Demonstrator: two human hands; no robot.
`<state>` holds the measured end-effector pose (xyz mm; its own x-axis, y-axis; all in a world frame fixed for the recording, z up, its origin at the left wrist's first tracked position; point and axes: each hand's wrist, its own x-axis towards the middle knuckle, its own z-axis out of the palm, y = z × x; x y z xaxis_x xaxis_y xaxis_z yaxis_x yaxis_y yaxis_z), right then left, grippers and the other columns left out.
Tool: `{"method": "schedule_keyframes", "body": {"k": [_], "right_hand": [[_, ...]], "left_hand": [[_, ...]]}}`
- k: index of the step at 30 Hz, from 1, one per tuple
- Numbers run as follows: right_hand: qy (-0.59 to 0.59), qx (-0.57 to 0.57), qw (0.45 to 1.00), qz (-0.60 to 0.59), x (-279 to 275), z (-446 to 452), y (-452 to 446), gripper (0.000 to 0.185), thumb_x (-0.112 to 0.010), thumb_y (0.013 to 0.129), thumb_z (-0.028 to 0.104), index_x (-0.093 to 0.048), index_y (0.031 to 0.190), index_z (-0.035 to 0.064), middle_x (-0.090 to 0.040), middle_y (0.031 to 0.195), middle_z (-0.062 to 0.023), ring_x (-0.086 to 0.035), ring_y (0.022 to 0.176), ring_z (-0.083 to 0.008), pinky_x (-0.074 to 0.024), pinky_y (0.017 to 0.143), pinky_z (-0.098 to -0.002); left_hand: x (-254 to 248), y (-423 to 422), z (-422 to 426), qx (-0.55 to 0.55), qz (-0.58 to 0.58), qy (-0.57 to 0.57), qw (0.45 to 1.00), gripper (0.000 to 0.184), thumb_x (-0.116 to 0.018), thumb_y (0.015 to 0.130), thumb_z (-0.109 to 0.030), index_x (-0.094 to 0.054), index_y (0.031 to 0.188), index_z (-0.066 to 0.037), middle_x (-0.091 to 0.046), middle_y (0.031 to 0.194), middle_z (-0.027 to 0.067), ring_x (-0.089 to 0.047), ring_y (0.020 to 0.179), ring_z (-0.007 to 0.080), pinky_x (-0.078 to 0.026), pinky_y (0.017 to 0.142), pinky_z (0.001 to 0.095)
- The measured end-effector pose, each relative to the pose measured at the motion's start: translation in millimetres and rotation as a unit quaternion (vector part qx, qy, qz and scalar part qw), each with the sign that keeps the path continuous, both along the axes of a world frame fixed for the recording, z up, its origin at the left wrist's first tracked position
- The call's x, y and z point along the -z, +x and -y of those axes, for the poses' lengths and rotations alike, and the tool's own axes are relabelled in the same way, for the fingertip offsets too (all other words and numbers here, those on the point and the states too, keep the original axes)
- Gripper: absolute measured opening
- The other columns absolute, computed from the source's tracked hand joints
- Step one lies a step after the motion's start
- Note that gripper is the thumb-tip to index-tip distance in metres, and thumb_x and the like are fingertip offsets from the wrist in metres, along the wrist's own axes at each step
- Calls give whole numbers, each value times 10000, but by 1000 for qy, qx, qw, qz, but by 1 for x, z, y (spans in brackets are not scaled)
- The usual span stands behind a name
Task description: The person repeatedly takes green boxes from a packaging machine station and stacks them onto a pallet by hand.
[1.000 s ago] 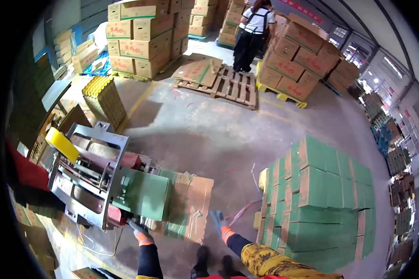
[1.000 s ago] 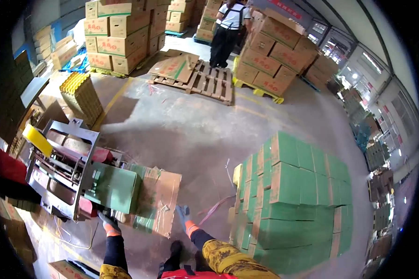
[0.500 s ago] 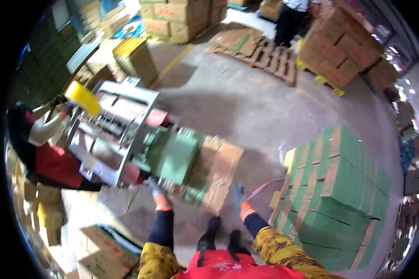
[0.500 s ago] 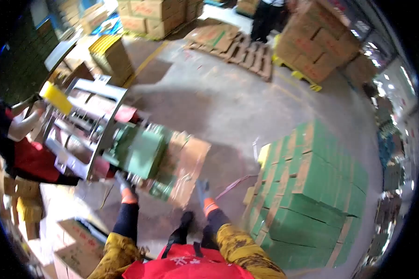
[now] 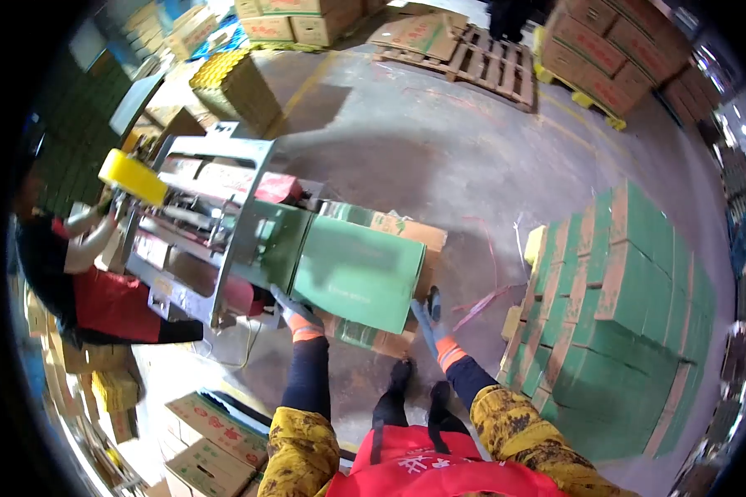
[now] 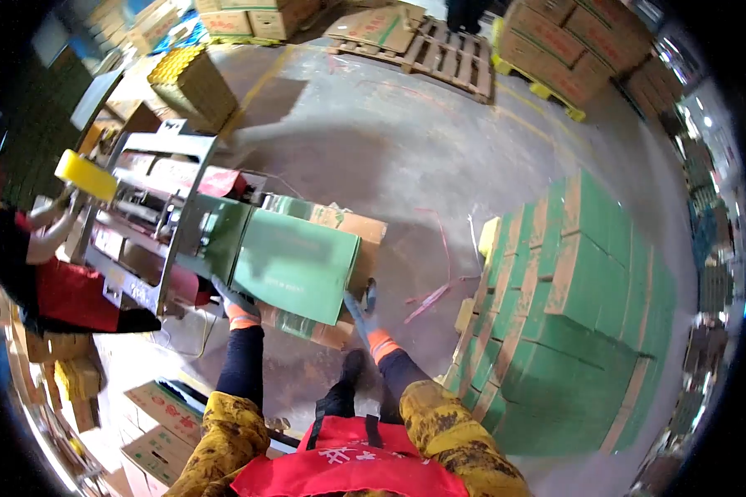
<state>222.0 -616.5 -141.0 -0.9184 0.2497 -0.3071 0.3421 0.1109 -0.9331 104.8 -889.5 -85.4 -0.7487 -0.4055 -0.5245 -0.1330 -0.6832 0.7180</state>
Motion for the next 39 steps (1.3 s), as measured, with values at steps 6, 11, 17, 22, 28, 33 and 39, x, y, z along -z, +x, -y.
{"method": "schedule_keyframes", "body": {"k": [6, 11, 17, 22, 28, 33, 39], "right_hand": [[-253, 114, 960, 36, -95, -11, -9, 662, -589, 862, 330, -315, 1378, 20, -392, 1367, -123, -374, 1251, -229, -334, 1051, -400], [-160, 140, 977, -8, -103, -44, -5, 961, -787, 700, 432, -291, 1403, 5, -422, 1368, -147, -397, 1255, -253, -353, 1043, -364], [-238, 188, 952, -39, -114, -66, -2, 1021, -754, 727, 476, -215, 1430, -32, -359, 1418, -192, -367, 1294, -274, -316, 1064, -359], [-260, 142, 955, 30, -149, -133, 76, 947, -738, 748, 468, -261, 1436, 23, -422, 1385, -114, -401, 1262, -193, -365, 1018, -321], [-257, 306, 916, -24, -208, -220, 290, 754, -737, 772, 386, -421, 1361, 38, -497, 1326, -89, -488, 1180, -183, -409, 983, -320], [-221, 485, 832, -151, -147, -249, 567, 410, -507, 949, 183, -465, 1309, -8, -524, 1297, -72, -513, 1155, -164, -392, 1006, -301], [-80, 655, 713, -236, -145, -339, 808, 427, -472, 962, 162, -396, 1356, 17, -443, 1365, -78, -458, 1218, -204, -374, 1029, -332]], "left_hand": [[-42, 4, -14, 157, 29, 41, 986, 786, -417, 861, -591, -233, 1461, -118, -314, 1464, 143, -300, 1327, 320, -221, 1105, 428], [-6, 15, -3, 341, -44, -72, 936, 710, -484, 882, -214, -115, 1484, -141, -263, 1495, 103, -290, 1348, 277, -154, 1135, 429], [5, 11, -24, 385, -38, 56, 920, 716, -517, 893, -329, -166, 1466, -82, -388, 1423, 78, -390, 1257, 269, -202, 1111, 444], [-54, 100, -109, 346, -47, -27, 937, 701, -495, 903, -373, -144, 1483, -200, -254, 1492, 38, -360, 1282, 309, -354, 1004, 508], [-82, 227, -241, 502, -116, 37, 856, 710, -489, 919, -366, -97, 1492, -216, -171, 1521, -14, -275, 1342, 274, -341, 1035, 450], [-132, 378, -386, 635, 30, 111, 764, 626, -467, 889, -548, -270, 1444, -335, -198, 1514, -51, -281, 1348, 255, -302, 1048, 493], [-145, 605, -618, 775, -7, 75, 628, 665, -538, 864, -518, -269, 1440, -325, -239, 1491, -58, -333, 1308, 247, -331, 1009, 478]]}}
